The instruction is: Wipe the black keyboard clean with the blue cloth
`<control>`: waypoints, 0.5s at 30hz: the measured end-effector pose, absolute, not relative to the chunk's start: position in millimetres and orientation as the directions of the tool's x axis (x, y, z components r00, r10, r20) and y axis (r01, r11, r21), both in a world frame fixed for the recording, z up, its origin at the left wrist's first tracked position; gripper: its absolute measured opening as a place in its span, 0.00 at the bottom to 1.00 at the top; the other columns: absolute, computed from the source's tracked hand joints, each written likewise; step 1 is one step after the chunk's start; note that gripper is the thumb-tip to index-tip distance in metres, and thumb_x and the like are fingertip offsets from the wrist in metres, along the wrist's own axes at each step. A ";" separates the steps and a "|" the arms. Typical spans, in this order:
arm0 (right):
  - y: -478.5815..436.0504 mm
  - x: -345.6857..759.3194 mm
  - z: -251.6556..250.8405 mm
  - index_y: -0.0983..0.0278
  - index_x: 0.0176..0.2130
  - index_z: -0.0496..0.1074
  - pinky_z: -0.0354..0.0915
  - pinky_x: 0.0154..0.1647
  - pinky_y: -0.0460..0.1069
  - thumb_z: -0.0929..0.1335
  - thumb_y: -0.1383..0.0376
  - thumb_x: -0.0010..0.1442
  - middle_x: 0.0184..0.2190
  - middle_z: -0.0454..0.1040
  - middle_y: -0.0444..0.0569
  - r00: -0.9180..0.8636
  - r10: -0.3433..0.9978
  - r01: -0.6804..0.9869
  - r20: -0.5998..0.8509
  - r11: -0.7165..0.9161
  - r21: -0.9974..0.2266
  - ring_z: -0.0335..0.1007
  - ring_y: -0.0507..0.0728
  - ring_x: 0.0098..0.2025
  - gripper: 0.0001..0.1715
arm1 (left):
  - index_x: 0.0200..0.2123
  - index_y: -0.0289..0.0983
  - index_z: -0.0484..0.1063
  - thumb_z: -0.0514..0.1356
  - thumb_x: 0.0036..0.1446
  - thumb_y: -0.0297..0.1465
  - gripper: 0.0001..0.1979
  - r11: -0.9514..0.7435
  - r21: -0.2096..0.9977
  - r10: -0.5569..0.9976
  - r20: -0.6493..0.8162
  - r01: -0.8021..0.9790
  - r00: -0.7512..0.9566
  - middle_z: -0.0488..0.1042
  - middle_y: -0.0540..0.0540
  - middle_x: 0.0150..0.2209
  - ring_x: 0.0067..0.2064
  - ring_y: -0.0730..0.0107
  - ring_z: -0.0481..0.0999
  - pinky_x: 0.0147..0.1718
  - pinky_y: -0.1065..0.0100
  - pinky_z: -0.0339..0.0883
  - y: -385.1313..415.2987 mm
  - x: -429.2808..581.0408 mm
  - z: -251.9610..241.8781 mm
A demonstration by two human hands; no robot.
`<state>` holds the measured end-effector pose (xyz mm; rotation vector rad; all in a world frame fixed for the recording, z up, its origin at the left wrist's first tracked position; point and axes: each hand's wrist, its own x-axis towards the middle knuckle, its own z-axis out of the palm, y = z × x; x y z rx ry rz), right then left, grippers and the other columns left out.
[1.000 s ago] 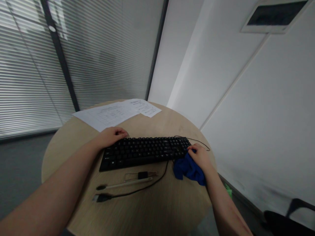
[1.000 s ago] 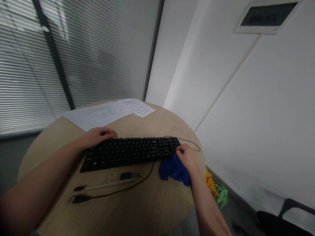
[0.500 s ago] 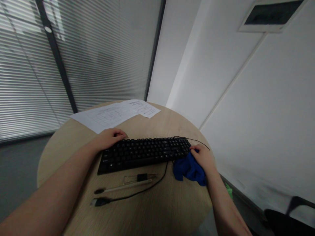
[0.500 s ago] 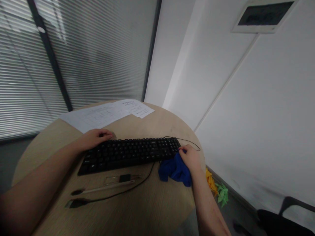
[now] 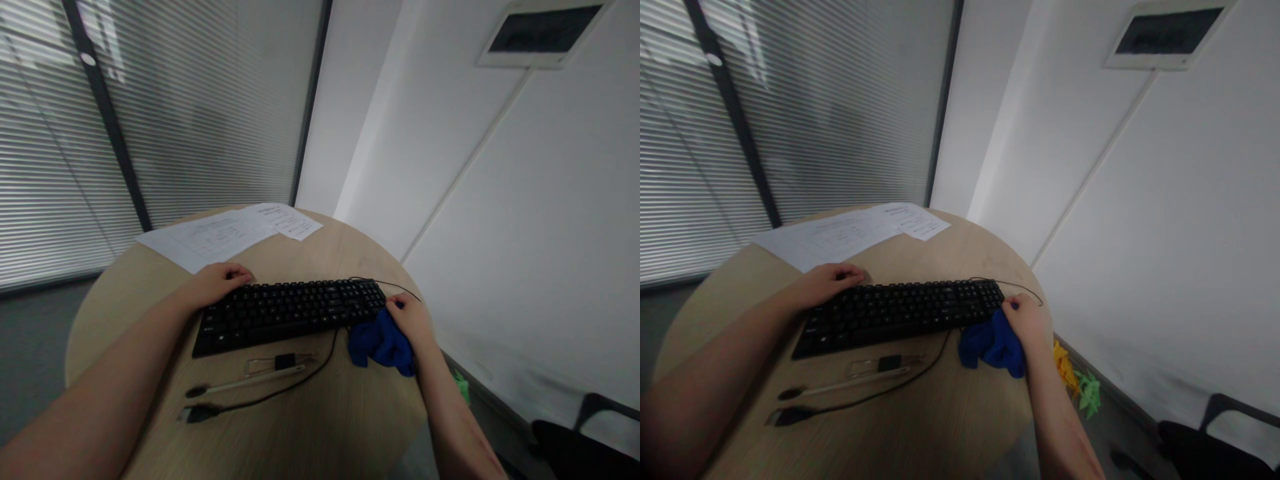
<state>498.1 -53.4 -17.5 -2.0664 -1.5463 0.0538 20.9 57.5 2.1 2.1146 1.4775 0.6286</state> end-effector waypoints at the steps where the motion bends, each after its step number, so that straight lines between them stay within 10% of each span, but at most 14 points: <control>1: -54.1 501.2 -17.5 0.62 0.36 0.80 0.63 0.53 0.49 0.65 0.55 0.58 0.42 0.77 0.48 0.373 0.873 0.859 0.316 -0.196 -0.473 0.71 0.56 0.47 0.18 | 0.40 0.41 0.81 0.56 0.54 0.51 0.24 -0.298 0.621 0.946 0.094 0.725 0.309 0.82 0.46 0.38 0.42 0.56 0.79 0.45 0.61 0.66 57.6 20.8 2.1; 15: -50.1 508.6 -23.4 0.62 0.43 0.82 0.66 0.53 0.48 0.65 0.59 0.58 0.45 0.78 0.49 0.356 0.911 0.849 0.207 -0.223 -0.478 0.72 0.56 0.49 0.21 | 0.40 0.43 0.82 0.58 0.54 0.53 0.23 -0.310 0.619 0.935 0.063 0.722 0.348 0.82 0.47 0.37 0.40 0.58 0.78 0.43 0.62 0.66 50.1 25.8 9.8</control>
